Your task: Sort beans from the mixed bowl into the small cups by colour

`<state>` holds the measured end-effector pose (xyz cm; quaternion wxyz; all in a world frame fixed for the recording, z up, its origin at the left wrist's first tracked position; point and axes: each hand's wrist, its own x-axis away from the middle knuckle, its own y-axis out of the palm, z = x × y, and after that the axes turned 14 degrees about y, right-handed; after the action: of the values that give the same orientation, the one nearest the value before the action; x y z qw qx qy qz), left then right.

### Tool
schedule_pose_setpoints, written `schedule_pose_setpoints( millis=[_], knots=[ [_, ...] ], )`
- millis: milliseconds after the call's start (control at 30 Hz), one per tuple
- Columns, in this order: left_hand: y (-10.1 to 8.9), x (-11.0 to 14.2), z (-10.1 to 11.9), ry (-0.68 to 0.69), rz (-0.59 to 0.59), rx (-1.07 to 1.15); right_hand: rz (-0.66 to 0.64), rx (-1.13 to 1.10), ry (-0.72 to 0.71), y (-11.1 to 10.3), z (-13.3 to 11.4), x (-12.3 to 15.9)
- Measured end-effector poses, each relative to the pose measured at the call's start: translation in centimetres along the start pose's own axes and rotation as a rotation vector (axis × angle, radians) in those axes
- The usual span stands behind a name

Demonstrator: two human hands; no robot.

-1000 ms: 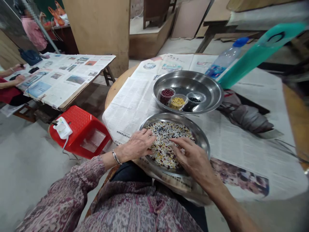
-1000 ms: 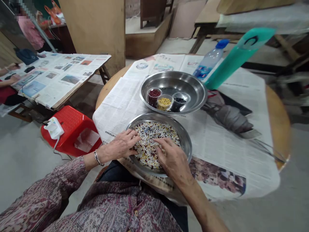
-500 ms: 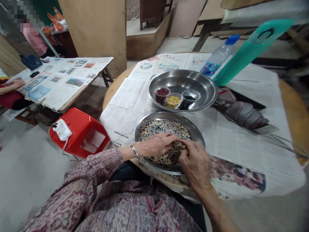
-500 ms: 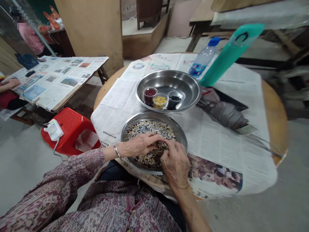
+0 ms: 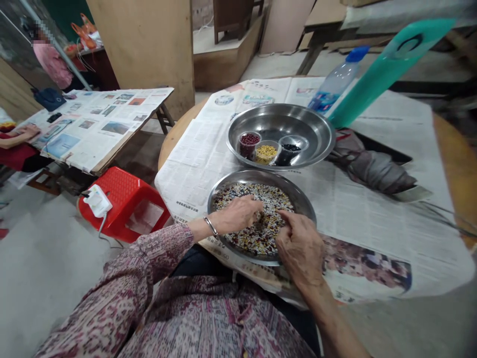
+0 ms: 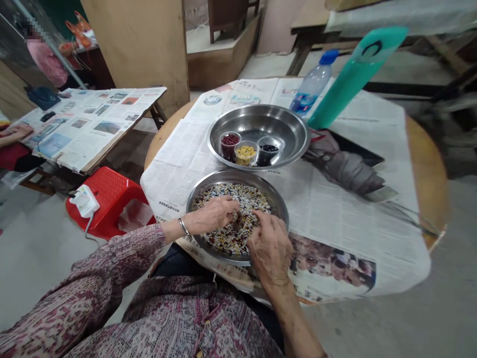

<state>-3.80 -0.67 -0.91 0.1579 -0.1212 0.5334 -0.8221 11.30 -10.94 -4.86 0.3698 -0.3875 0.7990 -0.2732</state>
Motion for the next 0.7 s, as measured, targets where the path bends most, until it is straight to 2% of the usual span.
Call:
schedule_pose_setpoints(
  millis=[100, 200, 267, 333, 400, 467, 567, 700],
  knots=[
    [0.2, 0.3, 0.6, 0.045, 0.033, 0.169, 0.033, -0.058, -0.002, 0.1, 0.1, 0.0],
    [0.1, 1.3, 2.0, 0.115, 0.052, 0.21, 0.055, -0.108, 0.009, 0.1, 0.1, 0.1],
    [0.1, 1.9, 3.0, 0.183, 0.023, 0.165, 0.073, -0.137, 0.03, 0.1, 0.1, 0.1],
    [0.3, 2.1, 3.6, 0.308, -0.031, 0.087, 0.084, -0.152, 0.05, 0.0, 0.0, 0.1],
    [0.6, 2.0, 3.8, 0.451, -0.085, -0.003, 0.083, -0.152, 0.065, 0.0, 0.0, 0.1],
    [0.9, 1.5, 3.5, 0.507, -0.092, -0.116, 0.079, -0.149, 0.074, 0.0, -0.1, 0.2],
    [1.0, 0.3, 2.6, 0.414, -0.012, -0.292, 0.085, -0.153, 0.076, -0.1, -0.2, 0.1],
    [0.0, -0.5, 0.9, 0.156, 0.054, -0.398, 0.087, -0.154, 0.043, -0.1, -0.4, 0.0]
  ],
)
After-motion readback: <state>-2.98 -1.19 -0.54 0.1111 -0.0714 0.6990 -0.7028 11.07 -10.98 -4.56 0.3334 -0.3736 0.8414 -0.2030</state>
